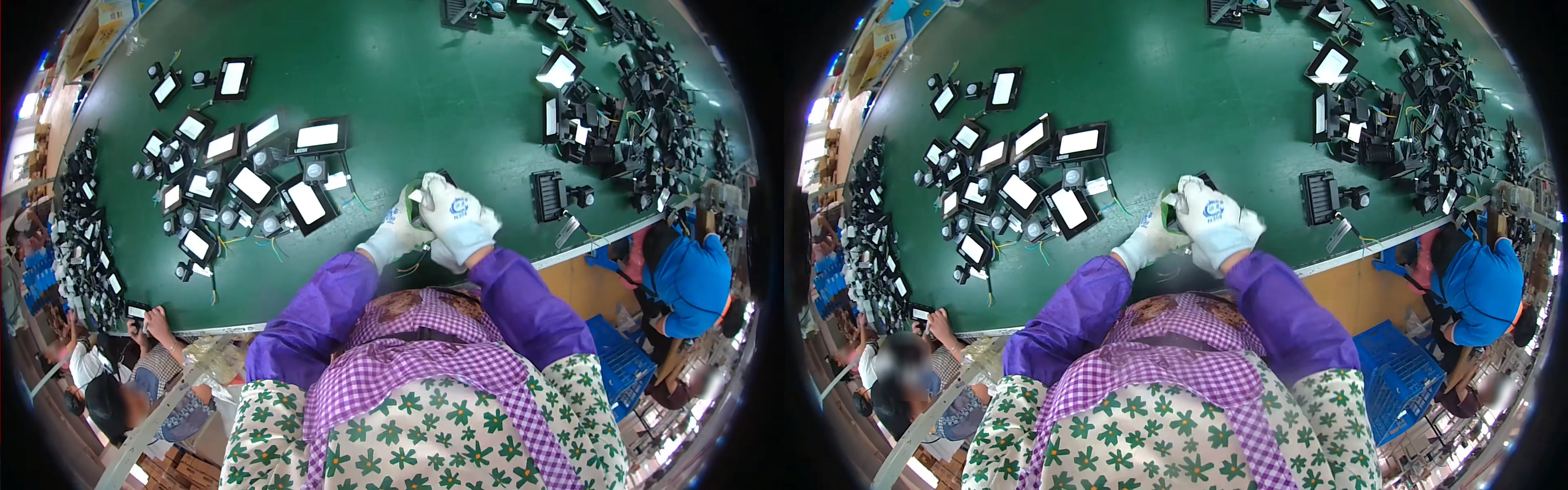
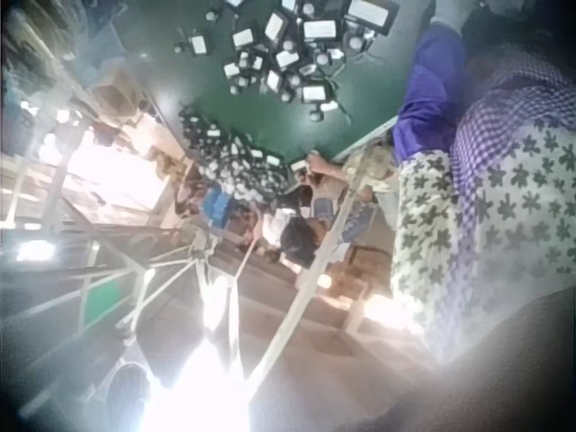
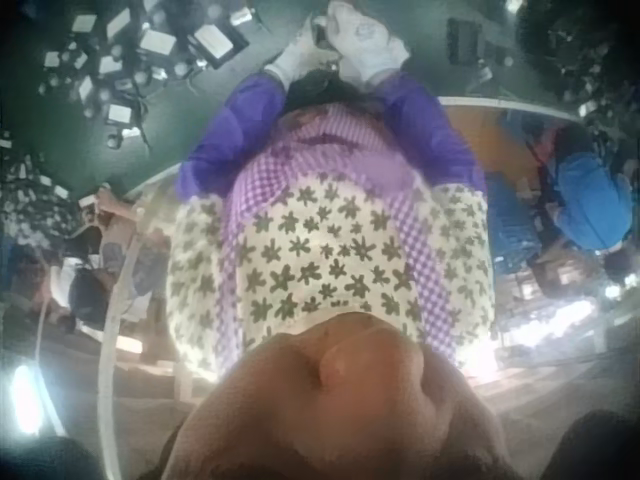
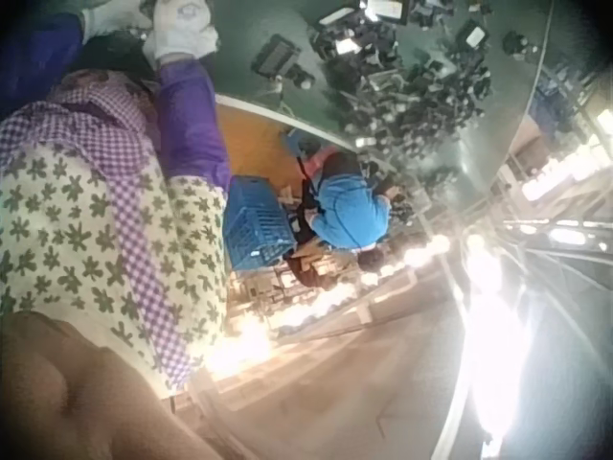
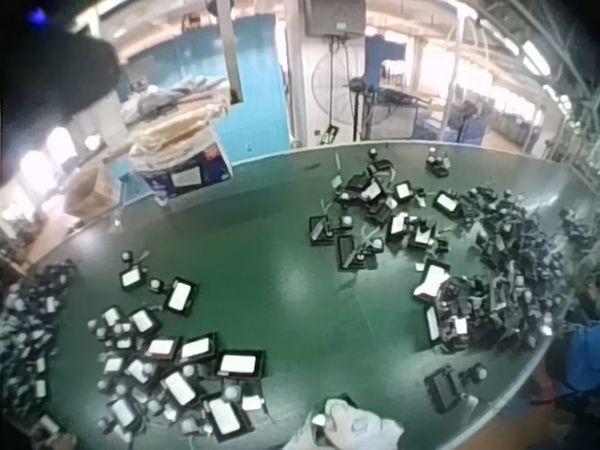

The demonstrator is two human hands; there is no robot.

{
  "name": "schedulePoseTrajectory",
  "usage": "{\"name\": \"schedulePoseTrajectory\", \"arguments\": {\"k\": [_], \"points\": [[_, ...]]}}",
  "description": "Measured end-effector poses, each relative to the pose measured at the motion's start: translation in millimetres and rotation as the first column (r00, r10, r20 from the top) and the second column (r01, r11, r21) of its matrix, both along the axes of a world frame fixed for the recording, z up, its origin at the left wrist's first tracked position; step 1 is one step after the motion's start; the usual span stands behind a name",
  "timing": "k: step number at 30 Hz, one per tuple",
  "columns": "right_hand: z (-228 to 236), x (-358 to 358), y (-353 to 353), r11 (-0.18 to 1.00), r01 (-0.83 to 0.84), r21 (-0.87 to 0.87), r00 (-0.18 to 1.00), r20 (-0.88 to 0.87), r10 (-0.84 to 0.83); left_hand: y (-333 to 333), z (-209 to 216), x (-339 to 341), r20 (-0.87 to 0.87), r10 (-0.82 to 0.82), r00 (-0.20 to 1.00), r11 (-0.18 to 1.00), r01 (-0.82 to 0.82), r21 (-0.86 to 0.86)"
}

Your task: The recorder uses a white cloth to wipe the glass and frame of several LED floodlight units on a factory assembly line.

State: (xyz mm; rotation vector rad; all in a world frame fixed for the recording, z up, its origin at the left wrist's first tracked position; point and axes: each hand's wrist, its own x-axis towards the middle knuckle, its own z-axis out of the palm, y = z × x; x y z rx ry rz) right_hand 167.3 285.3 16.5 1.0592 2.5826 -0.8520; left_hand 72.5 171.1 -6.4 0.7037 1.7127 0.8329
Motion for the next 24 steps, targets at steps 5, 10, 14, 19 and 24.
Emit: {"name": "schedulePoseTrajectory", "arguments": {"k": [5,10,14,19,24], "points": [[9,-35,51,0.964,0.263,-0.044,0.965,-0.001,-0.263,5,2,5,0.165,0.008,0.986,1.000,-0.011,0.018],[4,3,12,0.997,0.025,0.078,0.972,-0.235,-0.006,-1,-25,13,0.078,0.053,0.996,0.991,-0.062,0.115],[41,-9,13,0.924,-0.236,0.300,0.953,-0.114,0.280,-1,-10,5,0.049,0.061,0.997,0.990,-0.066,0.122],[34,-36,20,0.991,-0.001,0.133,0.992,-0.128,0.018,-11,-9,-1,0.056,0.113,0.992,0.987,-0.118,0.111],[66,-18,-8,0.987,-0.156,0.023,0.971,-0.177,0.158,-9,-26,6,0.021,0.035,0.999,0.960,-0.040,0.278]]}}
